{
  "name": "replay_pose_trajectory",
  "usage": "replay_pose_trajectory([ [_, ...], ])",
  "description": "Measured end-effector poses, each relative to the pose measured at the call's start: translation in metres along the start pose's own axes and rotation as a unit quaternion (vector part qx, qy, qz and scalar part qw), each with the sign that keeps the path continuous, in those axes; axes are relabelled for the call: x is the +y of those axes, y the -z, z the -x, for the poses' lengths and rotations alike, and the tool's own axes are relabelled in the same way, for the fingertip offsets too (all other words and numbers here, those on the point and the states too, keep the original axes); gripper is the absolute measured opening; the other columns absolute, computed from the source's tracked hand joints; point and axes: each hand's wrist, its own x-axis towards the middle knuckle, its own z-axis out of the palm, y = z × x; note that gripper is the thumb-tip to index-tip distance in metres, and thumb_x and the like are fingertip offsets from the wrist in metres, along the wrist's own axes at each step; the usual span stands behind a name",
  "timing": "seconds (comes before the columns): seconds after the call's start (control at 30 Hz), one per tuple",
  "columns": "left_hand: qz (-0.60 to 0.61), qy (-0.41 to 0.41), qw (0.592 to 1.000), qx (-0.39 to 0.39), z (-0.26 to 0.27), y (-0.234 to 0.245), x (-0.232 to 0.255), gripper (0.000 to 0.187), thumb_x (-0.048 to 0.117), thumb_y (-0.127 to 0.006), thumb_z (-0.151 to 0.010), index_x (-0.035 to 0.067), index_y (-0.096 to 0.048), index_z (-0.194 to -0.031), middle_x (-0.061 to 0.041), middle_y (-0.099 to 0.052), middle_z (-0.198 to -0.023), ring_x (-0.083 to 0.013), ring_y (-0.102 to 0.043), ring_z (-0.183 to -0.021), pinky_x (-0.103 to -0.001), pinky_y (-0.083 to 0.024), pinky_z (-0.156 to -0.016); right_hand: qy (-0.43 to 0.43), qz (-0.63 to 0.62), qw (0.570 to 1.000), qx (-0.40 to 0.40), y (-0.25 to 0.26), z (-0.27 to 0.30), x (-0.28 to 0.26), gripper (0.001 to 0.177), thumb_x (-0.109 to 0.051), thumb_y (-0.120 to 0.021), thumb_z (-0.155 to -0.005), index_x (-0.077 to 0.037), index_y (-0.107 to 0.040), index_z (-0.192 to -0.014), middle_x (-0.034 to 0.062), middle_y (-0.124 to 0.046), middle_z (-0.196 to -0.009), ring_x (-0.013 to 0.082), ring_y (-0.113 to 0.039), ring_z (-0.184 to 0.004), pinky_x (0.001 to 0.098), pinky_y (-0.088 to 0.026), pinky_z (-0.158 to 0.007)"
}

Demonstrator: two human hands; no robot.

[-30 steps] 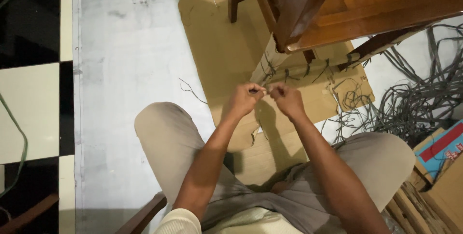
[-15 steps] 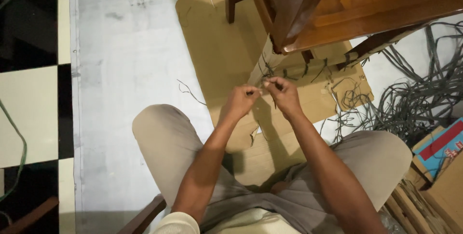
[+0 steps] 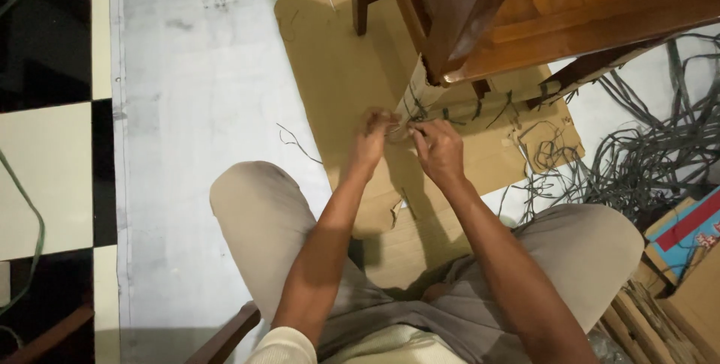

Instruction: Wrapping the legs of a wooden chair with protective cardboard and securing it with string.

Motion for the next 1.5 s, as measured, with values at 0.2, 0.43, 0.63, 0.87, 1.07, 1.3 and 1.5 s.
replay_pose_trajectory([
  [0.2,-0.018,0.234,0.972,0.007,0.0,-0.015,0.009,0.041,0.046,-0.059,-0.096,0.015,-0.063,-0.121,-0.001,-0.072,-0.111,-0.0141,-0.07,-0.1,-0.032,-0.052,-0.085,-0.05,-0.038,0.998,-0.014,-0.01,0.006,0.011,0.014,-0.008,-0.071,-0.096,-0.002,-0.077,-0.106,0.0164,-0.073,-0.096,0.032,-0.069,-0.086,0.0412,-0.053,-0.075],
  [0.43,0.017,0.23,0.973,-0.002,-0.01,-0.018,-0.036,0.036,0.033,-0.068,-0.092,0.007,-0.069,-0.118,-0.004,-0.071,-0.108,-0.0166,-0.067,-0.096,-0.035,-0.051,-0.08,-0.048,-0.033,0.998,0.008,-0.007,0.005,0.006,0.013,-0.011,-0.073,-0.096,0.0,-0.078,-0.102,0.0177,-0.074,-0.095,0.0321,-0.07,-0.085,0.0418,-0.054,-0.074],
  [0.63,-0.123,0.188,0.971,0.082,0.001,-0.039,0.016,0.021,0.022,-0.069,-0.095,0.003,-0.072,-0.105,-0.008,-0.074,-0.095,-0.0169,-0.069,-0.086,-0.032,-0.054,-0.077,-0.129,-0.07,0.989,0.014,-0.012,0.006,0.008,0.016,-0.015,-0.074,-0.096,-0.001,-0.078,-0.102,0.0167,-0.077,-0.092,0.0208,-0.072,-0.07,0.0339,-0.055,-0.062],
  [0.87,-0.059,0.151,0.983,0.087,0.003,-0.041,0.011,0.023,0.022,-0.068,-0.095,0.002,-0.072,-0.106,-0.006,-0.074,-0.097,-0.0154,-0.071,-0.088,-0.031,-0.054,-0.079,-0.176,-0.093,0.979,0.039,-0.007,0.003,0.001,0.015,-0.016,-0.075,-0.094,-0.002,-0.07,-0.098,0.0118,-0.075,-0.082,0.0199,-0.07,-0.068,0.034,-0.054,-0.063],
  [1.07,-0.021,0.144,0.987,0.07,0.0,-0.036,-0.014,0.027,0.027,-0.067,-0.099,0.001,-0.071,-0.102,-0.005,-0.074,-0.094,-0.0151,-0.07,-0.089,-0.03,-0.054,-0.081,-0.051,0.007,0.998,0.034,-0.003,0.004,-0.002,0.01,-0.009,-0.073,-0.093,-0.004,-0.075,-0.102,0.0162,-0.074,-0.091,0.032,-0.07,-0.079,0.0412,-0.054,-0.068],
  [1.3,-0.086,0.141,0.984,0.065,-0.001,-0.032,-0.023,0.029,0.029,-0.066,-0.102,0.0,-0.071,-0.1,-0.006,-0.072,-0.089,-0.0147,-0.065,-0.084,-0.03,-0.052,-0.078,0.014,0.083,0.996,-0.017,-0.003,0.006,0.0,0.014,0.0,-0.071,-0.09,-0.002,-0.075,-0.103,0.0192,-0.071,-0.093,0.039,-0.066,-0.087,0.0479,-0.053,-0.08],
  [1.5,-0.074,0.051,0.995,0.033,0.009,-0.025,-0.017,0.023,0.015,-0.065,-0.092,0.005,-0.066,-0.112,-0.004,-0.074,-0.098,-0.013,-0.071,-0.093,-0.028,-0.056,-0.083,-0.018,0.039,0.997,-0.064,0.0,0.003,0.0,0.017,0.0,-0.068,-0.092,0.001,-0.075,-0.108,0.0218,-0.07,-0.096,0.0384,-0.065,-0.089,0.047,-0.052,-0.08],
])
